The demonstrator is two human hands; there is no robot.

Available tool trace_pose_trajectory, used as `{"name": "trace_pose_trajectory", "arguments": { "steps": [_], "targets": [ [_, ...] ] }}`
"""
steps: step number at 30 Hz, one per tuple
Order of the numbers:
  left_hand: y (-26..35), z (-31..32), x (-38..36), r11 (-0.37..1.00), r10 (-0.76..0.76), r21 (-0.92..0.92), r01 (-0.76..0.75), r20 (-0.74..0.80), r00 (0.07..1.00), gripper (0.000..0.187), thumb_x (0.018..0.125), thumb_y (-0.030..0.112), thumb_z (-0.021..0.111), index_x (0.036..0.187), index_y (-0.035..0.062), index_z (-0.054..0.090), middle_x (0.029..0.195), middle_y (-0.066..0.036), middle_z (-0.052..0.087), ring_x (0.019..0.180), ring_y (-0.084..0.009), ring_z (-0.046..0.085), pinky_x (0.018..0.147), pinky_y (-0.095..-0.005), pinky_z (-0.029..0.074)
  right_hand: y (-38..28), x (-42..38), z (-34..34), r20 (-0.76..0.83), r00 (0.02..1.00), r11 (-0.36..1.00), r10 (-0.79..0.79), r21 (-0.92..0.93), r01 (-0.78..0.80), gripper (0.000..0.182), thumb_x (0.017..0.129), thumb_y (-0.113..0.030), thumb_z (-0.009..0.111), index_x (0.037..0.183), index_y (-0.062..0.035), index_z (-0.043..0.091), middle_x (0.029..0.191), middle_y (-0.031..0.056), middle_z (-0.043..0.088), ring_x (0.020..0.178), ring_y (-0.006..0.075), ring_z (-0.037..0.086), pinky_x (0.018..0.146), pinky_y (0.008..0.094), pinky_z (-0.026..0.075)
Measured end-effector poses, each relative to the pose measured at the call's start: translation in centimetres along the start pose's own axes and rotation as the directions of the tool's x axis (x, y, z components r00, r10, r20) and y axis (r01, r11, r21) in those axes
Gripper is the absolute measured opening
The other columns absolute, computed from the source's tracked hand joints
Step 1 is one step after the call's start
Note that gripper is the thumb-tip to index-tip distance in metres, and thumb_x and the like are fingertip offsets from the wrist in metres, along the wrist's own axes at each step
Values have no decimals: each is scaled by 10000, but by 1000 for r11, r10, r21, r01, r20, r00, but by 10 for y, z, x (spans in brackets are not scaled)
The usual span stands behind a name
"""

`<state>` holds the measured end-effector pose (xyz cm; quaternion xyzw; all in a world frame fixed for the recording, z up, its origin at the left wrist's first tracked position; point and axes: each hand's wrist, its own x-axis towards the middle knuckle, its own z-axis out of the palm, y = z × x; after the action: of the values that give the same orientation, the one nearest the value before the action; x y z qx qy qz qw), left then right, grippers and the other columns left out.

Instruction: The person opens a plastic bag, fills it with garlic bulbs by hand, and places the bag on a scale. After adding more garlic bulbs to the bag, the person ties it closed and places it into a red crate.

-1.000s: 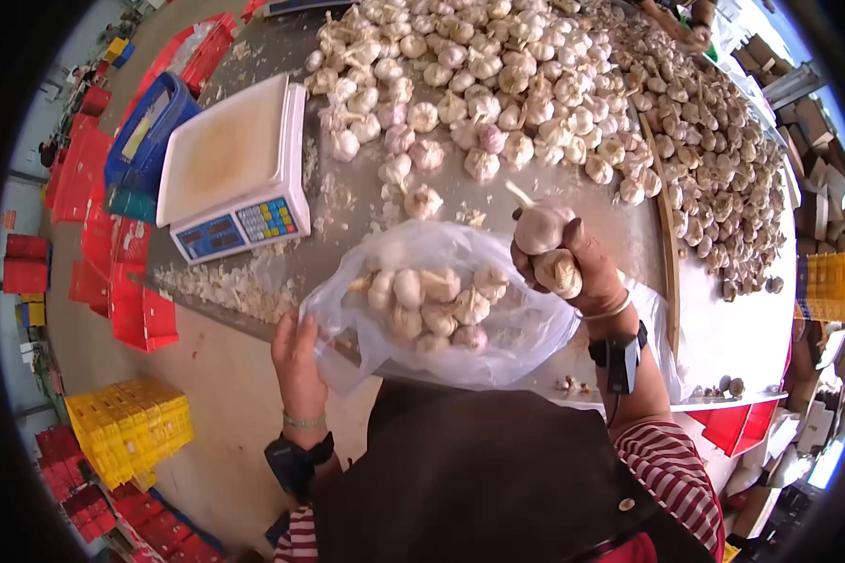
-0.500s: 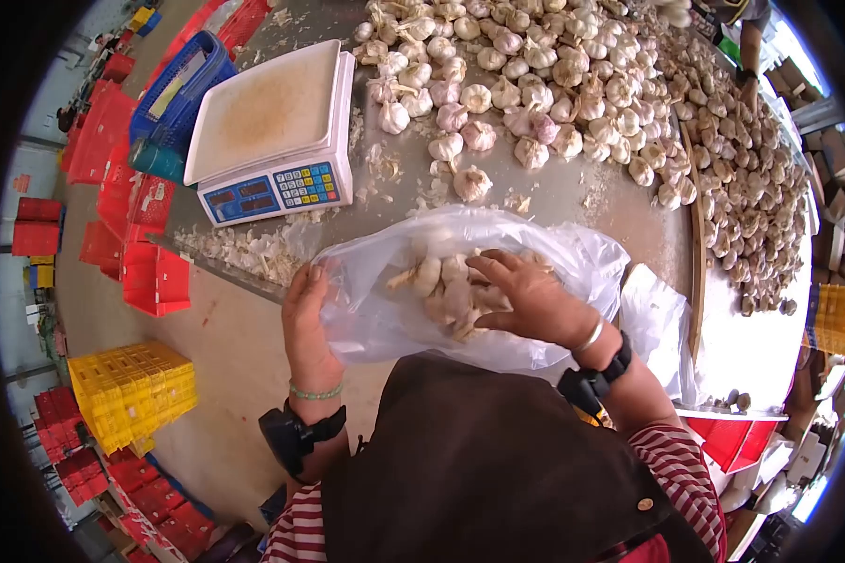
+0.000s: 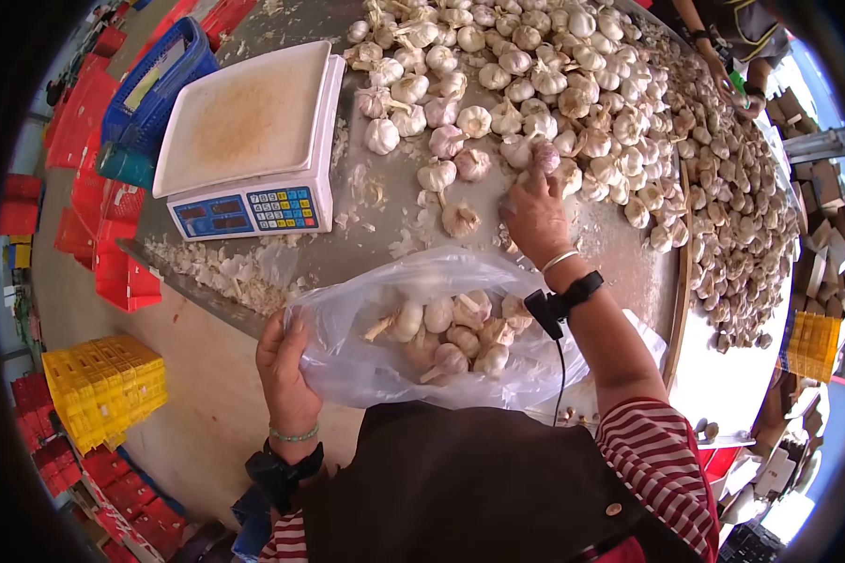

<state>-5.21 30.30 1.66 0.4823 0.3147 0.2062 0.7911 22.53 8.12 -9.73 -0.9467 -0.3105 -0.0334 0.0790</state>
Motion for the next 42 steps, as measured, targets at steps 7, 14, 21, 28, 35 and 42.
{"name": "trace_pose_trajectory", "arguments": {
  "steps": [7, 14, 21, 28, 35, 42],
  "targets": [
    [-4, 8, 12, 996, -93, 2, 93, -36, 995, 181, 919, 92, 539, 1065, 7, 603, 996, -34, 627, 896, -107, 573, 803, -249, 454, 26, 2, -6, 289, 897, 499, 335, 752, -430, 194, 871, -131, 564, 1056, -73, 547, 1043, 115, 610, 849, 294, 639, 705, 402, 545],
    [-9, 13, 20, 990, -139, 6, 139, -21, 990, 108, 921, 87, 532, 976, 26, 602, 923, -3, 609, 836, -77, 555, 750, -228, 450, -6, -20, -25, 489, 861, -495, -139, 719, -488, 237, 912, -258, 542, 1054, -69, 564, 905, 113, 629, 867, 222, 626, 603, 330, 546],
    [-7, 18, 14, 992, -119, 35, 120, -35, 992, 115, 919, 83, 533, 984, 20, 604, 923, -8, 609, 846, -83, 556, 763, -227, 446, -60, 7, -5, 205, 961, 871, -183, 487, 62, 540, 733, -203, 716, 1215, -61, 519, 1154, 168, 554, 969, 367, 600, 829, 413, 500],
    [-15, -3, 10, 995, -94, 14, 95, -33, 995, 226, 903, 103, 565, 1100, -5, 585, 1047, -78, 626, 941, -159, 592, 857, -291, 472, -48, -7, 9, 336, 942, 11, 10, 942, -336, 480, 800, -243, 674, 1209, -43, 523, 1084, 158, 617, 748, 231, 654, 618, 318, 535],
    [-8, 18, 4, 992, -123, 2, 123, -12, 992, 150, 923, 95, 547, 1033, 14, 611, 984, -37, 623, 890, -106, 577, 789, -251, 467, -21, -62, -91, 309, 920, -728, -240, 570, -381, 570, 839, -378, 662, 1266, -56, 465, 1053, 186, 609, 656, 155, 602, 522, 256, 518],
    [-5, 24, -1, 998, -57, 31, 55, 75, 996, 185, 902, 86, 559, 1067, 16, 600, 1018, -40, 624, 924, -120, 584, 828, -265, 465, -44, -114, -98, 291, 897, -881, -333, 244, -406, 734, 786, -423, 708, 1349, -80, 386, 1157, 287, 501, 611, 243, 590, 471, 285, 488]
  ]
}}
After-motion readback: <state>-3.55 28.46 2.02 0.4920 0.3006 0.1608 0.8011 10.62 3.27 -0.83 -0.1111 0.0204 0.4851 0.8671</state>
